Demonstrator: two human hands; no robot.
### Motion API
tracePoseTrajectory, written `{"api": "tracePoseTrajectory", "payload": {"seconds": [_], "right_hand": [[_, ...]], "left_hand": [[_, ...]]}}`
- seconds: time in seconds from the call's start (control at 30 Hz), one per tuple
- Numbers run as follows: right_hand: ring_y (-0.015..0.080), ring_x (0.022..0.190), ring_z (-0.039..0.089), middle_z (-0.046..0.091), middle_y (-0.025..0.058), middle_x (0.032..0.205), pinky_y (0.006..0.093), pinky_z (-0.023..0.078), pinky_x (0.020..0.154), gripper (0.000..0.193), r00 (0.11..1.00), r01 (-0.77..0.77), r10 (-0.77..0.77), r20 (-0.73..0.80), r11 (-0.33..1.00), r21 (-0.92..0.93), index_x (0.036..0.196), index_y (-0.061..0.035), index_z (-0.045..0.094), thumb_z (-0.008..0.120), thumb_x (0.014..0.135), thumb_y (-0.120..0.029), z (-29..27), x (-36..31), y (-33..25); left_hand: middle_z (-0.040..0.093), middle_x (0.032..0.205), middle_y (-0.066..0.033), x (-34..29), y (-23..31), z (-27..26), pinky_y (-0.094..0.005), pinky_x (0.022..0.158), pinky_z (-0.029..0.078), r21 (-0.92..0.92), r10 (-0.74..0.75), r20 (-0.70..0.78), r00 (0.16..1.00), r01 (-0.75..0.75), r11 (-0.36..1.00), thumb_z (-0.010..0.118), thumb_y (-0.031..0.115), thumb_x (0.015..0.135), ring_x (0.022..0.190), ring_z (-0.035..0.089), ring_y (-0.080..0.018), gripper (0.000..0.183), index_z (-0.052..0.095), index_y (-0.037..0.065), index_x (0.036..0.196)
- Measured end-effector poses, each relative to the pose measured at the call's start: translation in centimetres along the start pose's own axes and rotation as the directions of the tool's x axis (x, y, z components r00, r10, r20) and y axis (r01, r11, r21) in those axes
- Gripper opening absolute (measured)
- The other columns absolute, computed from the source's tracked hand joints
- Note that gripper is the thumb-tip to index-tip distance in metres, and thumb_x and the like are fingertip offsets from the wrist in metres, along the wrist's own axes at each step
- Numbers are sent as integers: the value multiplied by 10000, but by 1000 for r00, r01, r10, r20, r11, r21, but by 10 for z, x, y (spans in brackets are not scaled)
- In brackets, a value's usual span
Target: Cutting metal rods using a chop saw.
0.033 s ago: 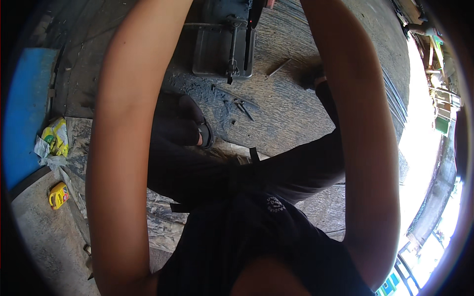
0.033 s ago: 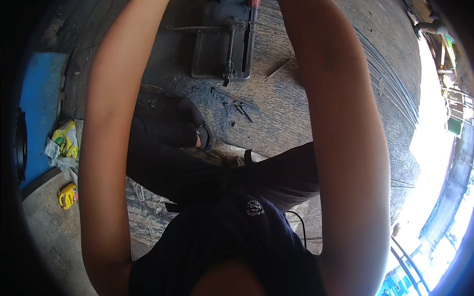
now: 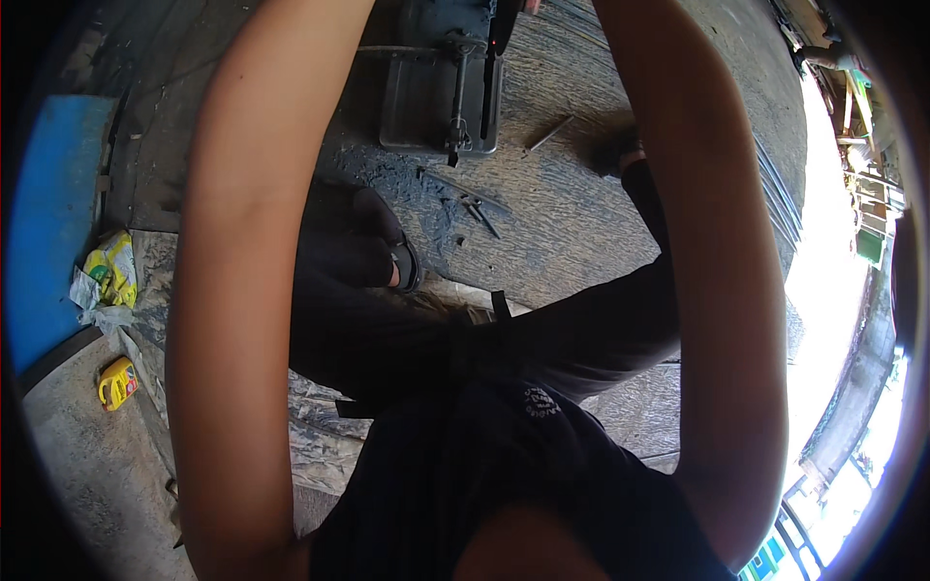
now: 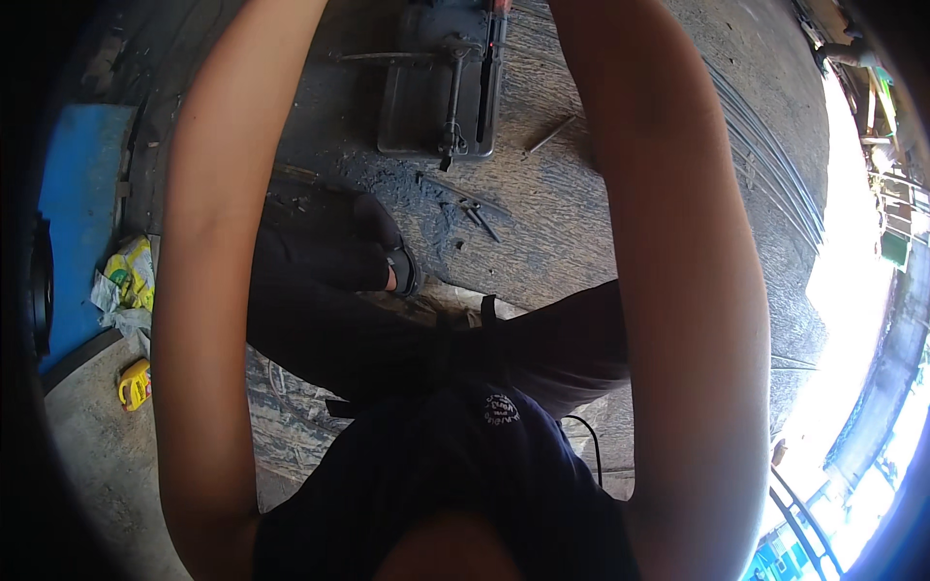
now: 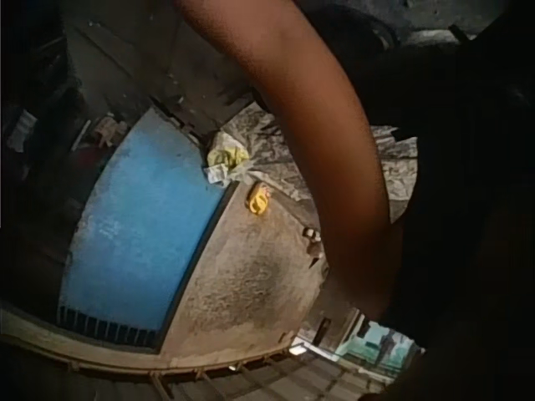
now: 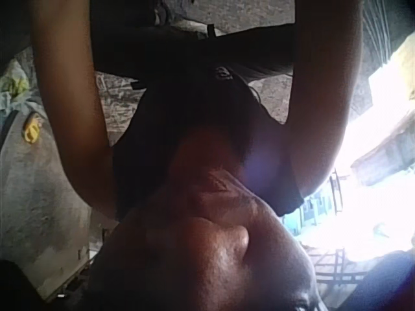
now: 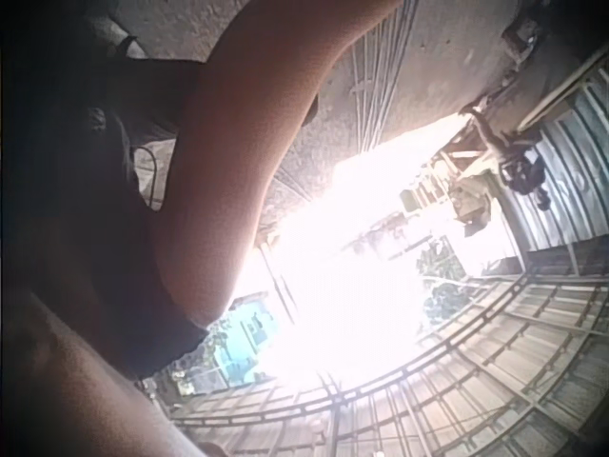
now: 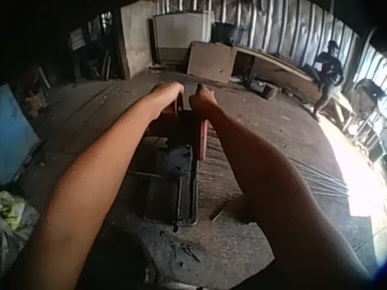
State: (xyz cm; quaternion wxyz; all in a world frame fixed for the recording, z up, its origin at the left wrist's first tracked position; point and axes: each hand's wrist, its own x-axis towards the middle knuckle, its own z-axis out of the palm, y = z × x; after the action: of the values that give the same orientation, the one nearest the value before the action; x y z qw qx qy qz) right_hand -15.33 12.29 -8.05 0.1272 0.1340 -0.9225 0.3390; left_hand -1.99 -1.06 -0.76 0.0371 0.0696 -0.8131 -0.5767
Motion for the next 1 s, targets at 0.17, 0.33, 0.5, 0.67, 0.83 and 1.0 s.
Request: {"api": "tracePoseTrajectory", "payload": {"seconds": [0.17,0.33,0.5,0.67,0.83,1.0], "right_hand": [[470,1422,444,472,301,1524,484,470,1110,660,987,-140,128,93,980,138,1554,-40,411,532,912,-138,-15,12,-14],[426,1303,578,587,254,1426,478,530,1018,614,949,212,-55,310,840,-500,1507,-81,502,594,902,-136,11,55,-2],[421,1205,636,647,278,1307,486,557,945,615,958,283,-218,188,831,-478,1489,-50,494,681,921,-192,28,63,15],[369,1207,637,651,252,1286,490,545,968,637,950,-86,-68,306,882,464,1511,14,405,635,986,-263,-38,6,4],[357,1199,640,661,186,1244,527,539,995,474,978,-125,198,71,276,953,1411,26,501,530,1040,-268,-96,-207,112],[315,972,709,691,192,1107,430,571,883,387,92,-140,942,322,-308,941,1214,22,614,590,970,-278,44,-410,215]], "left_hand": [[649,687,-80,24,18,-6,-399,639,528,141,-69,-68,995,78,987,548,306,908,613,642,-239,275,659,83,790],[627,667,-41,21,22,-11,-382,645,498,94,-158,96,983,149,984,542,332,921,598,618,-201,269,612,145,741],[641,676,-47,15,23,-11,-378,623,507,47,-150,115,982,146,988,542,325,926,583,626,-206,260,633,140,767],[662,734,-46,19,18,-11,-368,607,557,38,-137,67,988,135,990,547,328,921,602,658,-208,255,643,128,794],[644,711,-48,39,8,-18,-379,609,573,-8,-165,154,974,168,986,549,355,923,630,666,-211,257,645,128,850],[663,769,-82,33,16,-20,-410,655,594,7,-237,139,961,239,971,560,379,924,683,673,-227,287,652,111,961]]}}
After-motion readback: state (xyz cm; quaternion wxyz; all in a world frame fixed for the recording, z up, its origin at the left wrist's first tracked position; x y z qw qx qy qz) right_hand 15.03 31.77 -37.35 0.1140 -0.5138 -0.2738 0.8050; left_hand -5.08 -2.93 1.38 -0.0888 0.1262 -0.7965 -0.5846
